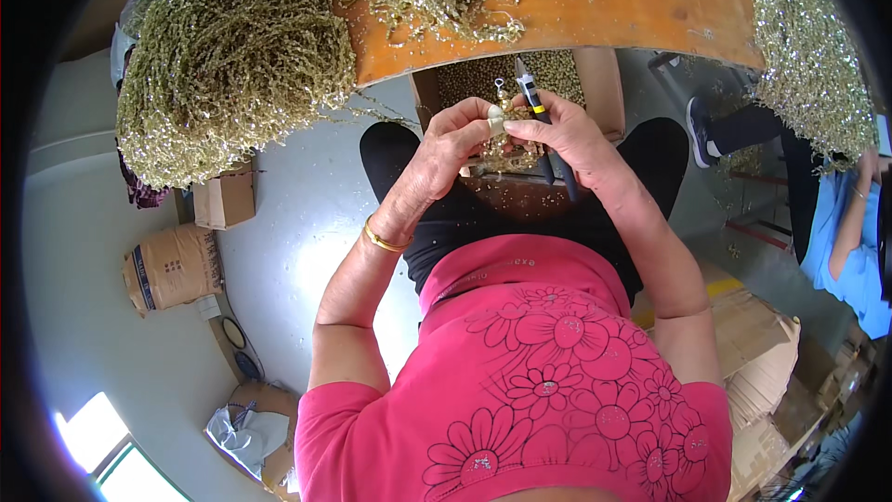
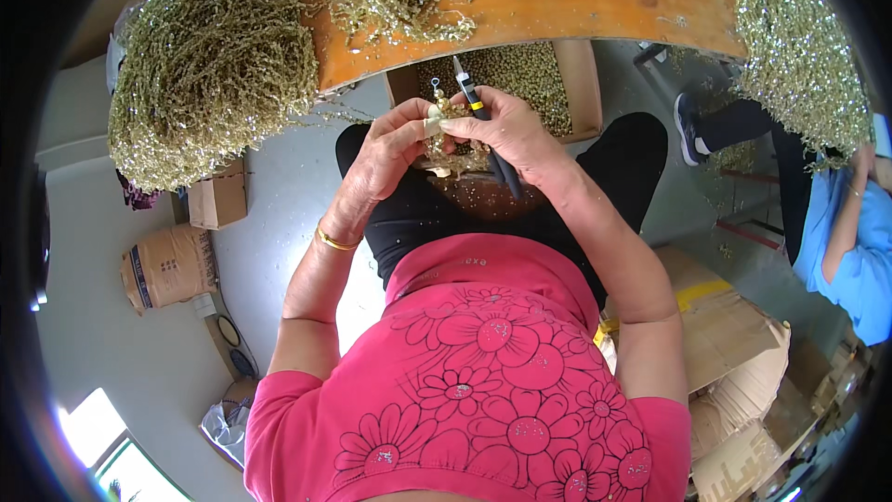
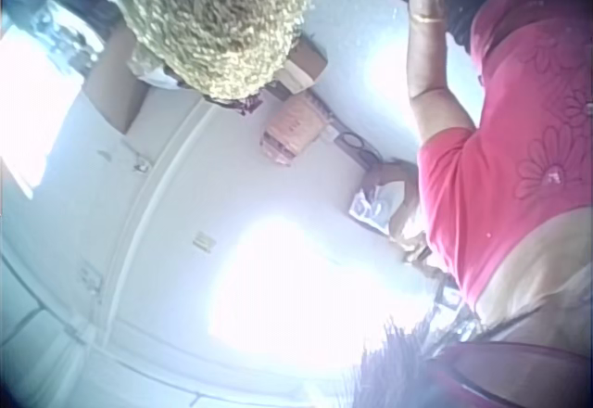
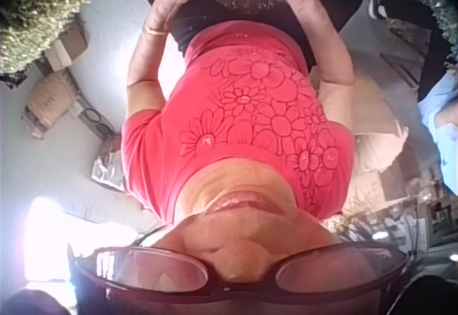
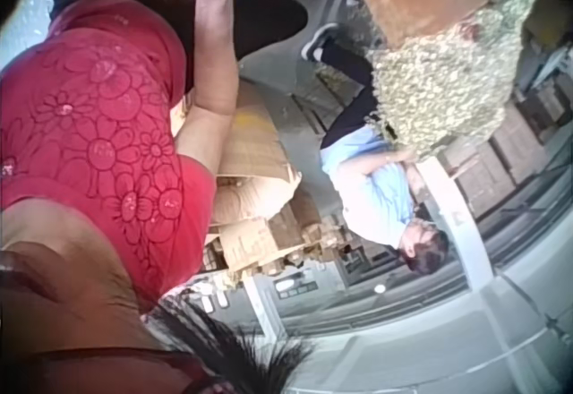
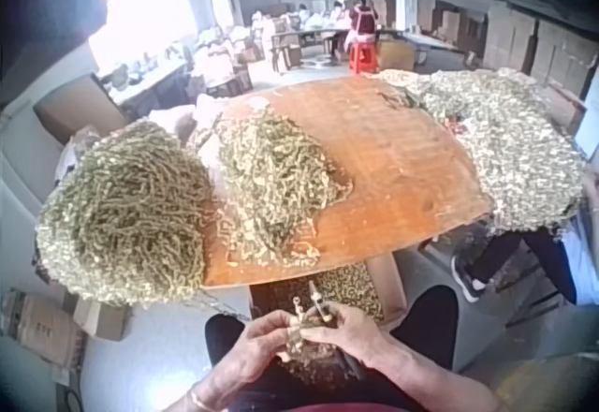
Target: The recorder uses wire cutters to cut segments of gold-colored decorative tinsel and place them into a cardboard box.
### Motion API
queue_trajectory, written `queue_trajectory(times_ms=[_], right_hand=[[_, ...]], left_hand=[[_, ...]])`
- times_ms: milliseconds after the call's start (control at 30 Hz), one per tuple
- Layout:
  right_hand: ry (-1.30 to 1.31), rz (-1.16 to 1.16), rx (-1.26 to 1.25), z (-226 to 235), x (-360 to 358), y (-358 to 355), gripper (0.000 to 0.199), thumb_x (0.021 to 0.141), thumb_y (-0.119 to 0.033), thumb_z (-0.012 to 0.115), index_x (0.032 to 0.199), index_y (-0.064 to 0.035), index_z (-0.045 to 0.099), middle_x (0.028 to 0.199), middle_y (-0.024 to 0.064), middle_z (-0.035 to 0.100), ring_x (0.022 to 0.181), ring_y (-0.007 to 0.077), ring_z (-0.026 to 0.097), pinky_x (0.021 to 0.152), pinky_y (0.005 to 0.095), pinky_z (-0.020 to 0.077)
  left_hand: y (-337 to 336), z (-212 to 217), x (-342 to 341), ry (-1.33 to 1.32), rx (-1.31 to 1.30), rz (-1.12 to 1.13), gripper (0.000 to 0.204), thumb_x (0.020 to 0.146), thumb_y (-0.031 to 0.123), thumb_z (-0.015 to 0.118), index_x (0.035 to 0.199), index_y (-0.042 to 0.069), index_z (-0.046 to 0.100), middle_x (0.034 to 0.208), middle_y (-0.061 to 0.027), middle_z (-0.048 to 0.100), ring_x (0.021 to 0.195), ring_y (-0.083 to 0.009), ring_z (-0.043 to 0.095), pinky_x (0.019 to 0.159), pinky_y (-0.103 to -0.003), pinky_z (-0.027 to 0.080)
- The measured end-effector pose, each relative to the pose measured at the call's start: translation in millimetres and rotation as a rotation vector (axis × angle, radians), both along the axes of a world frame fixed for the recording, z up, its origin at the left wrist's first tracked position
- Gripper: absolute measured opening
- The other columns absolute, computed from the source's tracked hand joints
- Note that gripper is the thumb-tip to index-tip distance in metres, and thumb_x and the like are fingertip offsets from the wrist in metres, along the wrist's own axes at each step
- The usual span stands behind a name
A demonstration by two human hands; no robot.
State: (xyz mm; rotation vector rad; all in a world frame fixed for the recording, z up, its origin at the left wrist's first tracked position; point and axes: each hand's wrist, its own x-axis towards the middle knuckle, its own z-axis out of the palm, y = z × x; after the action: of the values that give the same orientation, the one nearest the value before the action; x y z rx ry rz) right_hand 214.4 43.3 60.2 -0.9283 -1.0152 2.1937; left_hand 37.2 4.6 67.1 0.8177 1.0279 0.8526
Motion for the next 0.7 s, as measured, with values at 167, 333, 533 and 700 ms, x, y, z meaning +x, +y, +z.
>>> queue_trajectory(times_ms=[167, 333, 533, 700], right_hand=[[-0.296, -0.101, 0.343, -1.6, -0.4, -3.4, 0.031, 0.071, -0.009, 0.067, 0.098, -0.0038, 0.051, 0.084, 0.0026, 0.056, 0.075, 0.0116, 0.056, 0.069, 0.0258, 0.0445], [-0.894, -0.34, 1.402, 6.8, -9.4, -11.9, 0.018, 0.07, -0.005, 0.059, 0.086, -0.0028, 0.05, 0.08, 0.0073, 0.057, 0.074, 0.0169, 0.056, 0.067, 0.0305, 0.0425], [-0.274, -0.122, 0.471, -9.1, 4.7, -2.4, 0.011, 0.078, -0.009, 0.056, 0.087, -0.0036, 0.053, 0.079, 0.0018, 0.058, 0.071, 0.0061, 0.052, 0.064, 0.0219, 0.0414], [-0.077, -0.023, 0.084, -0.8, 11.6, -0.4, 0.015, 0.077, -0.014, 0.057, 0.088, -0.0037, 0.056, 0.078, 0.0033, 0.059, 0.071, 0.0083, 0.054, 0.064, 0.0212, 0.0407]], left_hand=[[0.8, -3.6, -0.4, 0.215, 0.144, -0.015, 0.015, 0.084, 0.013, 0.05, 0.093, 0.0, 0.051, 0.081, -0.0019, 0.055, 0.075, -0.0064, 0.052, 0.068, -0.021, 0.042], [1.8, -1.3, 3.9, 0.176, 0.158, -0.062, 0.017, 0.084, 0.012, 0.049, 0.095, -0.001, 0.051, 0.081, -0.0028, 0.054, 0.073, -0.0087, 0.052, 0.069, -0.023, 0.043], [3.4, -6.2, -4.5, -0.301, -0.087, -0.059, 0.025, 0.085, 0.013, 0.041, 0.103, -0.002, 0.047, 0.087, -0.0098, 0.056, 0.081, -0.0193, 0.055, 0.077, -0.033, 0.043], [2.4, -7.8, -3.6, -0.324, -0.106, 0.016, 0.026, 0.086, 0.016, 0.042, 0.104, -0.002, 0.046, 0.09, -0.0117, 0.056, 0.088, -0.0218, 0.056, 0.083, -0.035, 0.043]])
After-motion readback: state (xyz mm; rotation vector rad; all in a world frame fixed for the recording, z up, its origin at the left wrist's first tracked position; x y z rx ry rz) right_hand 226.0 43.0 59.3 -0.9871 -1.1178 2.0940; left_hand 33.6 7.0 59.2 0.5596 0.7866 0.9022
